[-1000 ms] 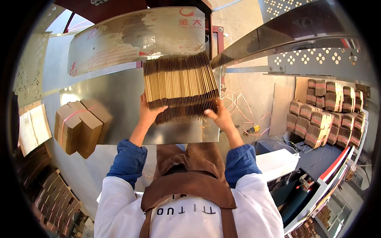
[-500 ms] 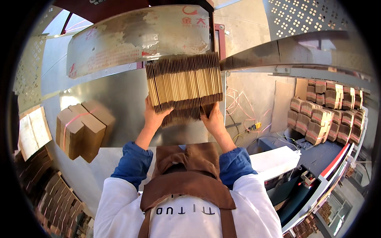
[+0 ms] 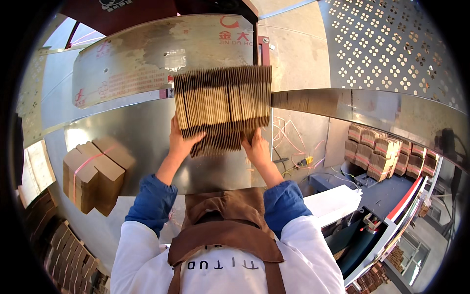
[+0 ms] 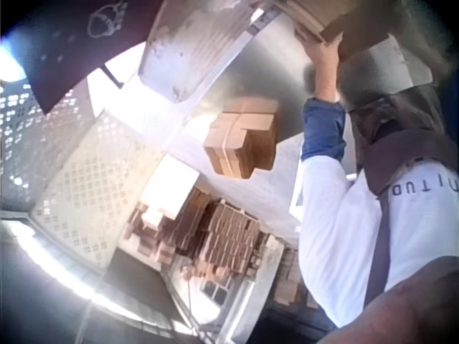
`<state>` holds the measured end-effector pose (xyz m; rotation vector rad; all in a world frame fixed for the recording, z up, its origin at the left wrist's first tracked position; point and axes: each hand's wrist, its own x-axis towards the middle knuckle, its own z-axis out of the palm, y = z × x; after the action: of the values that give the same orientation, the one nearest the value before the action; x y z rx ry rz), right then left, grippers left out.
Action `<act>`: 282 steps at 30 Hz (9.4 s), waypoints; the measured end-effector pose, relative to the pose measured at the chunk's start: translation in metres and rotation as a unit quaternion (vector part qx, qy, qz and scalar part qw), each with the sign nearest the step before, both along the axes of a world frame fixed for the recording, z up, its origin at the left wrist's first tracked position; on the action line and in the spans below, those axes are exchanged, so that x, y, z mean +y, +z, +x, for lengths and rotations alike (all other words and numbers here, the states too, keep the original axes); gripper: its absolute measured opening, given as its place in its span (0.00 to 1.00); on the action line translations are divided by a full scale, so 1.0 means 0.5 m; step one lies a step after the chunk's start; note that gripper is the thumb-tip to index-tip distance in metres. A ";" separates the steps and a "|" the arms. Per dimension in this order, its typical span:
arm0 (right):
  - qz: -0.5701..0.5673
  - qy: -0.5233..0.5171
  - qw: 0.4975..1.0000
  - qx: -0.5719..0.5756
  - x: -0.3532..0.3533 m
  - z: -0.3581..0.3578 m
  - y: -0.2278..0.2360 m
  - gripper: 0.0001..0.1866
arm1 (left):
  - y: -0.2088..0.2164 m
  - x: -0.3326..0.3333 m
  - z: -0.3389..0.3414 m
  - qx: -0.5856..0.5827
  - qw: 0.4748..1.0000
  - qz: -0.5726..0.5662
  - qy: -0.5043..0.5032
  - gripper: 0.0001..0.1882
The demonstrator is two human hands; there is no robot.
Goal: The person gathers stacks of flat cardboard pieces, places them into a strapping machine, and secures them with pink straps. The person then carries the bundled cardboard to a storage area and stacks it with other bundles.
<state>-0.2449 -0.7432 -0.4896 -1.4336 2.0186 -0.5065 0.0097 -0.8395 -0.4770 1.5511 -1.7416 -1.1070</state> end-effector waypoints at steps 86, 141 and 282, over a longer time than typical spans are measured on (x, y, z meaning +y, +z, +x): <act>0.022 0.038 0.999 0.016 -0.091 -0.027 -0.020 0.32 | -0.031 -0.113 -0.052 0.117 0.990 0.065 0.051 0.52; 0.057 0.018 0.985 -0.162 0.094 0.027 0.210 0.35 | 0.121 0.051 0.142 0.276 0.851 0.447 0.005 0.23; -0.234 -0.072 0.960 0.132 -0.073 0.015 0.268 0.25 | 0.169 -0.222 0.291 0.270 0.909 0.293 0.122 0.31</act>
<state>-0.2373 -0.7798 -0.3556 -1.7071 2.3327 -0.9505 0.1550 -0.9505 -0.3926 1.5178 -0.8543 -1.8166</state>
